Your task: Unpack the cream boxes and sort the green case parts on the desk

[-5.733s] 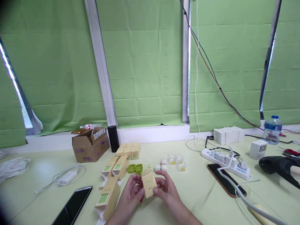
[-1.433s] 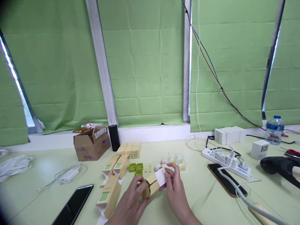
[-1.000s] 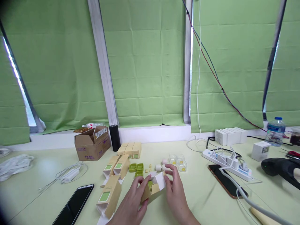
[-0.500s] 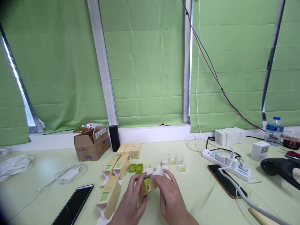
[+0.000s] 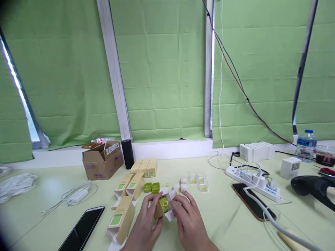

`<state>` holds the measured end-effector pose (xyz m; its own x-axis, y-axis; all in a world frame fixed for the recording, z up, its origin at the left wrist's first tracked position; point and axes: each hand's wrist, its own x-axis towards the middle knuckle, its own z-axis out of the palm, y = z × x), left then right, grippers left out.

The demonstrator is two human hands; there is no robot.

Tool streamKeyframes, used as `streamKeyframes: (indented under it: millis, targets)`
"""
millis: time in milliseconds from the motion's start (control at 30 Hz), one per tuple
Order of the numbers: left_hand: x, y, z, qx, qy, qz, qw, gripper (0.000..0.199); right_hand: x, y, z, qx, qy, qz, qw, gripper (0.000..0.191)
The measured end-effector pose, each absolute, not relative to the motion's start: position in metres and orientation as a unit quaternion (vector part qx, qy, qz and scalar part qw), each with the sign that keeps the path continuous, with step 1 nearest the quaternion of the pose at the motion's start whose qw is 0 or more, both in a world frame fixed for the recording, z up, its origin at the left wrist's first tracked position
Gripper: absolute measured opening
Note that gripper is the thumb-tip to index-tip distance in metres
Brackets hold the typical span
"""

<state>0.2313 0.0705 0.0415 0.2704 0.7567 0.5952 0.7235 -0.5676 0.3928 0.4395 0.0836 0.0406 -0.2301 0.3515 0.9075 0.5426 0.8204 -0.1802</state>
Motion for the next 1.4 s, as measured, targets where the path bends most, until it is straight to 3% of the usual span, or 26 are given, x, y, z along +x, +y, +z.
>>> streamKeyframes:
  millis: [167, 333, 533, 1400]
  targets:
    - [0.231, 0.071, 0.039, 0.814, 0.445, 0.372, -0.036, 0.091, 0.435, 0.083, 0.037, -0.357, -0.748, -0.023, 0.559, 0.036]
    - [0.234, 0.075, 0.034, 0.831, 0.384, 0.363, -0.174, 0.088, 0.428, 0.081, 0.038, -0.411, -0.713, 0.073, 0.563, 0.018]
    - [0.236, 0.074, 0.042, 0.826, 0.356, 0.349, -0.262, 0.079, 0.423, 0.079, 0.041, -0.435, -0.708, 0.107, 0.545, 0.015]
    - [0.225, 0.074, 0.042, 0.791, 0.468, 0.368, -0.141, 0.081, 0.434, 0.091, 0.045, -0.391, -0.513, 0.375, 0.665, 0.036]
